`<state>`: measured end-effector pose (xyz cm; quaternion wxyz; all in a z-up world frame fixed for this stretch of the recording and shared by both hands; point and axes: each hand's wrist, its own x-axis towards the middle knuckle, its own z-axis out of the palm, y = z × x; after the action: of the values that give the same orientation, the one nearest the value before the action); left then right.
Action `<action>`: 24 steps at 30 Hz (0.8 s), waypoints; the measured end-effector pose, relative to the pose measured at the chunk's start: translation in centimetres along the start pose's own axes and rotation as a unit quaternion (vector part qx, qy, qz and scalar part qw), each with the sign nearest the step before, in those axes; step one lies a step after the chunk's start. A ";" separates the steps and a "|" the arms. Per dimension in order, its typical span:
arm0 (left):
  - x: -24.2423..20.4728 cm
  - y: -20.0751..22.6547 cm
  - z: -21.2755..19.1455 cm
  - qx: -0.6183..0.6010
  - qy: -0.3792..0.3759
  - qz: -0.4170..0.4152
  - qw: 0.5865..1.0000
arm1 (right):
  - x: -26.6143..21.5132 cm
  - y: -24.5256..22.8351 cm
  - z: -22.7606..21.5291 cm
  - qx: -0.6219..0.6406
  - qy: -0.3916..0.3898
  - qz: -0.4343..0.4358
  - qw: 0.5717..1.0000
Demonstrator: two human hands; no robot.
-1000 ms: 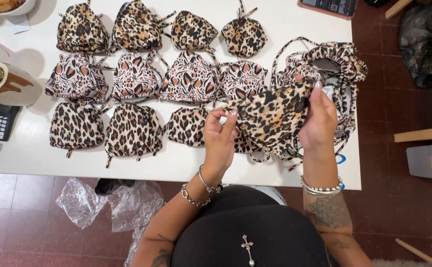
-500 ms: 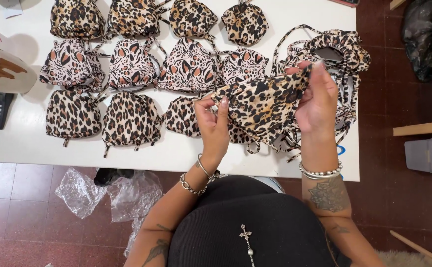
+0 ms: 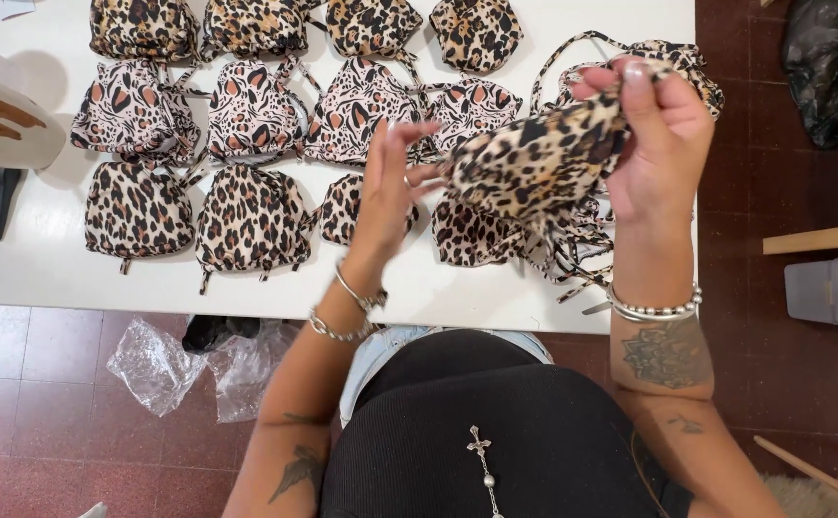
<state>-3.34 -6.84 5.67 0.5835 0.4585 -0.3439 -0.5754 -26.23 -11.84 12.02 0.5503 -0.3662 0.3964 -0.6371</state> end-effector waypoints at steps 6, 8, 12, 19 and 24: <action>3.6 6.2 0.5 0.365 -0.314 0.005 0.876 | -0.6 -1.0 3.3 -0.069 -0.120 0.084 0.987; 4.2 7.2 0.9 0.378 -0.377 -0.019 0.846 | -0.6 -0.5 3.9 -0.072 -0.141 0.105 0.982; 5.3 5.8 0.3 0.238 -0.493 -0.013 0.837 | -0.5 -0.8 4.9 -0.045 -0.177 0.066 0.981; 4.8 5.7 -1.5 0.133 -0.508 -0.024 0.850 | 2.4 -1.8 2.2 0.007 0.003 0.065 0.998; 4.1 7.2 -2.5 0.081 -0.478 -0.042 0.874 | 2.8 -2.2 -2.1 -0.262 -0.066 0.064 0.961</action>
<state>1.95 -11.16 11.00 0.2841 0.1877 -0.6063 -0.7187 -29.36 -14.24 13.23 0.4993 -0.5132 0.5347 -0.4487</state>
